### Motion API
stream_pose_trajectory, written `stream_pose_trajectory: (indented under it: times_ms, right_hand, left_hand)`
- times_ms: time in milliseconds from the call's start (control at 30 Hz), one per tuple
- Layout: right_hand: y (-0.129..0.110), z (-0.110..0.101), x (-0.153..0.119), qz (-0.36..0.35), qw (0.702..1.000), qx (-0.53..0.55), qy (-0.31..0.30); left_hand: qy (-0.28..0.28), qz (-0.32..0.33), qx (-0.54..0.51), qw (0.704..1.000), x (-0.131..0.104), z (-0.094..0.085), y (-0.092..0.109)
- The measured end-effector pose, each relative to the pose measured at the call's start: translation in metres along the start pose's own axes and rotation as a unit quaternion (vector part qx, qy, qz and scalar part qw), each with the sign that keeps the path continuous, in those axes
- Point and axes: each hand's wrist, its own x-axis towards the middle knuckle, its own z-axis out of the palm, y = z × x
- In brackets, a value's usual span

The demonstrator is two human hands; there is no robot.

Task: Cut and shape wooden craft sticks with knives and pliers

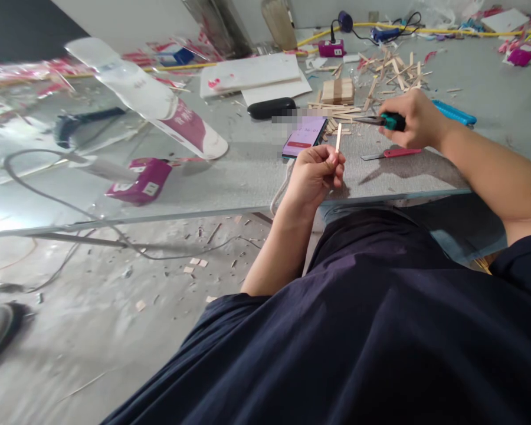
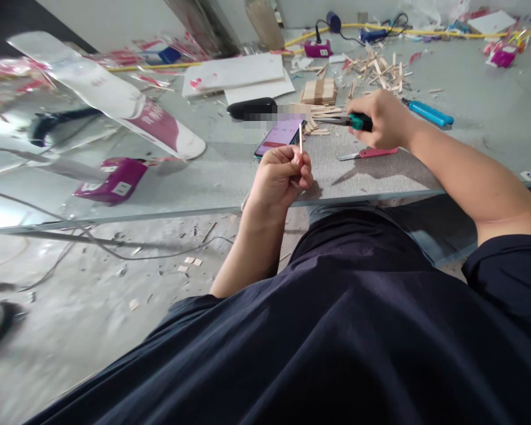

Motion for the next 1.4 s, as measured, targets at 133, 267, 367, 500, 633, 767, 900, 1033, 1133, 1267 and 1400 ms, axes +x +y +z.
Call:
stream_pose_trajectory:
  times_ms: [133, 267, 367, 500, 633, 767, 900, 1033, 1133, 1267, 1400]
  right_hand:
    - [0.031, 0.005, 0.004, 0.041, 0.999, -0.019, -0.009]
    - [0.048, 0.017, 0.011, 0.044, 0.996, -0.041, -0.072]
    - [0.052, 0.024, 0.013, 0.031, 0.995, -0.025, -0.086]
    - [0.057, 0.031, 0.014, 0.025, 0.996, 0.016, -0.079]
    - [0.061, 0.036, 0.015, 0.027, 0.996, 0.016, -0.081]
    - [0.059, 0.035, 0.016, 0.028, 0.995, 0.011, -0.093]
    - [0.047, 0.017, 0.014, 0.025, 0.998, -0.032, -0.057]
    - [0.025, -0.012, 0.008, 0.049, 0.995, -0.028, -0.086]
    - [0.006, -0.024, 0.004, 0.098, 0.976, 0.004, -0.196]
    - [-0.012, -0.02, 0.005, 0.105, 0.965, -0.064, -0.233]
    - [-0.017, -0.011, 0.006, 0.071, 0.969, -0.085, -0.221]
  left_hand:
    - [0.004, 0.02, 0.027, 0.999, 0.0, 0.002, -0.005]
    - [0.013, 0.026, 0.037, 0.999, 0.0, 0.004, -0.006]
    - [-0.017, 0.021, -0.008, 1.0, 0.001, 0.002, -0.002]
    - [-0.017, -0.009, -0.052, 0.998, 0.0, 0.0, 0.005]
    - [0.024, -0.022, -0.053, 0.998, -0.001, 0.0, 0.006]
    - [0.011, -0.003, -0.049, 0.999, 0.0, 0.001, 0.004]
    - [-0.002, 0.048, -0.011, 0.999, 0.001, 0.002, -0.004]
    - [-0.004, 0.081, 0.016, 0.997, 0.003, 0.003, -0.014]
    - [-0.007, 0.08, 0.024, 0.996, 0.004, 0.005, -0.016]
    - [-0.021, 0.073, 0.028, 0.997, 0.004, 0.006, -0.014]
    - [-0.003, 0.057, 0.04, 0.998, 0.003, 0.007, -0.012]
